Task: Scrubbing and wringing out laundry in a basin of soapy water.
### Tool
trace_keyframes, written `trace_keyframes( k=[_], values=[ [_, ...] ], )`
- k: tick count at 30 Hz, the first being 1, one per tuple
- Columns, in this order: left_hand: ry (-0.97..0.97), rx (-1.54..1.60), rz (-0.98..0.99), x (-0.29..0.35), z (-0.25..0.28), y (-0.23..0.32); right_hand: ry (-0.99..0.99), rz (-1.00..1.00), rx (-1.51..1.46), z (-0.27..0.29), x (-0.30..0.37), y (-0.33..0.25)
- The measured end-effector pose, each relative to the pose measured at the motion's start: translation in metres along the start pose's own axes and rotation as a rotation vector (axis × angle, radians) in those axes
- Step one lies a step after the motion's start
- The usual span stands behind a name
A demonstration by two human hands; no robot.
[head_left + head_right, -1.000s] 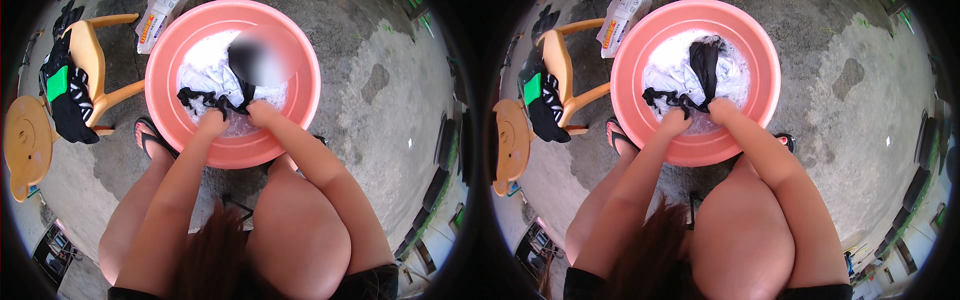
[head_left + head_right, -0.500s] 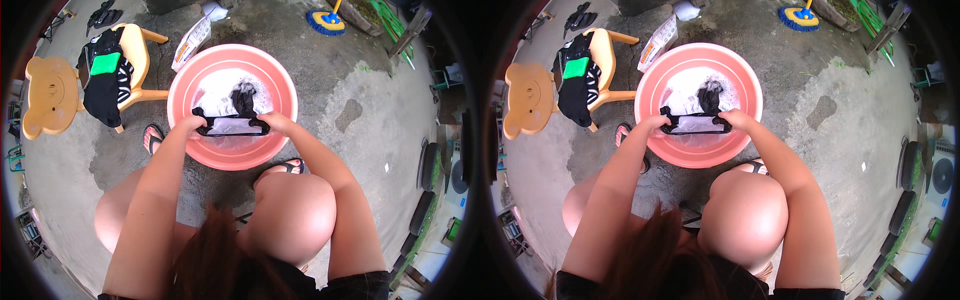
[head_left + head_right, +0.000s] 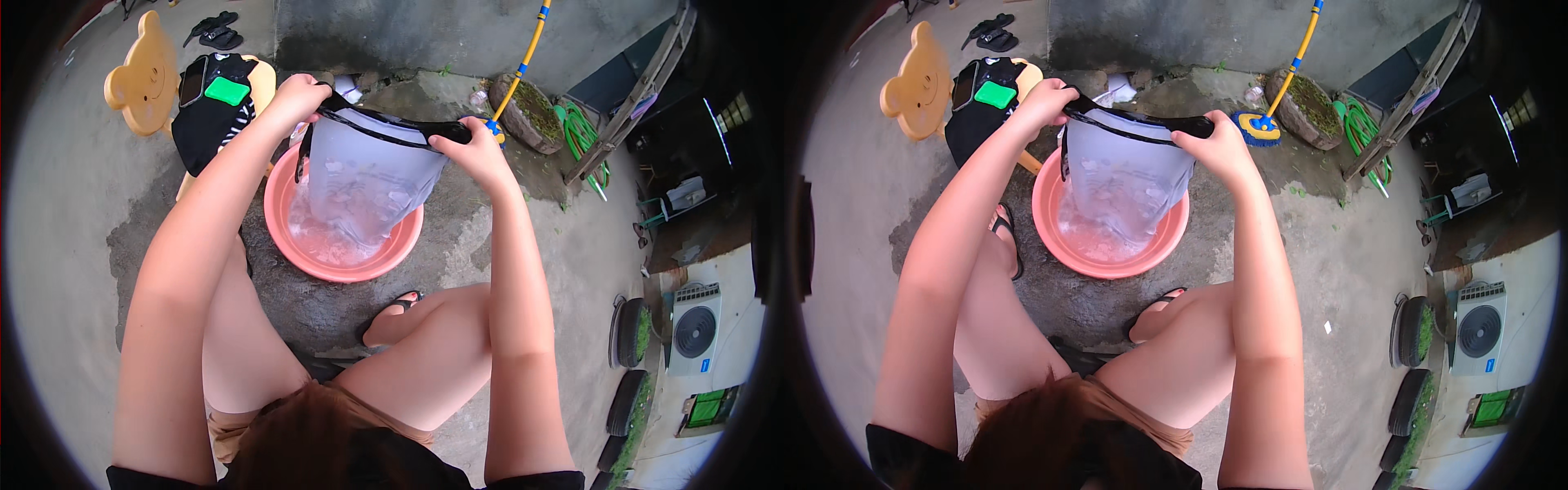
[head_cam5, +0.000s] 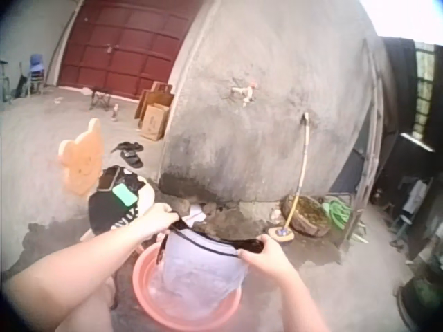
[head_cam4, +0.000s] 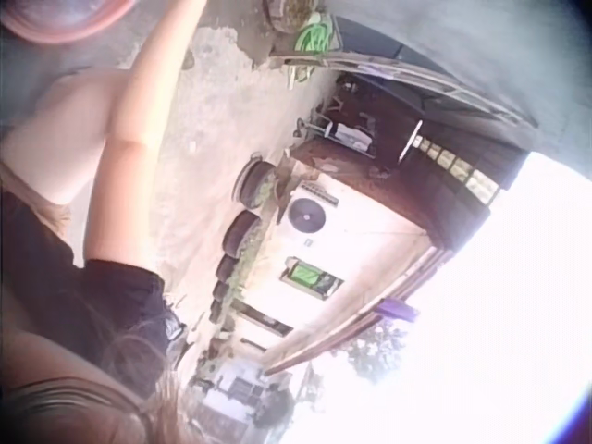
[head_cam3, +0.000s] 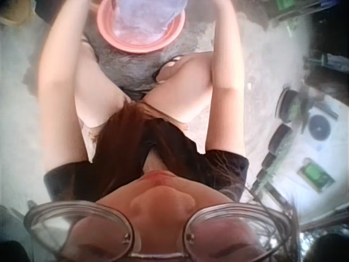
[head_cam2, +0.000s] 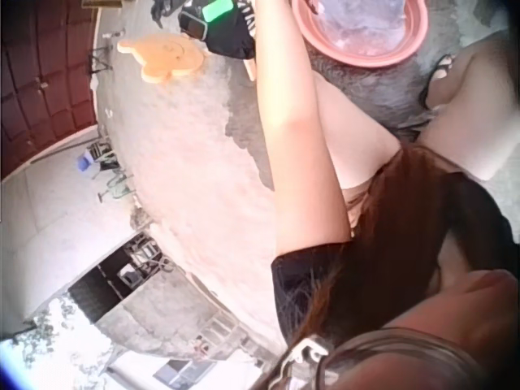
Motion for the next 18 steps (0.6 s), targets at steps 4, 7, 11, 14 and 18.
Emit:
trace_keyframes(
  k=[4,7,11,14,18],
  values=[
    [-0.067,-0.204,-0.149,0.032,-0.014,0.014,0.197,0.202,0.415,-0.018,0.040,0.017],
    [-0.049,-0.540,-0.318,0.061,-0.022,0.007,0.075,0.245,0.649,-0.043,0.042,0.044],
    [-0.157,-0.776,-0.450,0.073,-0.022,-0.007,0.045,0.100,0.425,-0.064,0.031,0.067],
    [-0.003,-0.700,-0.607,0.071,-0.019,-0.007,0.161,0.143,0.202,-0.071,0.022,0.082],
    [-0.149,-0.449,-0.404,0.065,-0.015,-0.004,-0.087,-0.055,-0.260,-0.070,0.006,0.086]
  ],
)
Point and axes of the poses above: each hand's wrist, its own x-axis away from the middle knuckle, its own z-axis out of the back of the hand, y = z × x, the point moved 2 cm from there along -x, towards the middle knuckle, and after that the axes turned 7 degrees about -z, right-handed, at the moved point
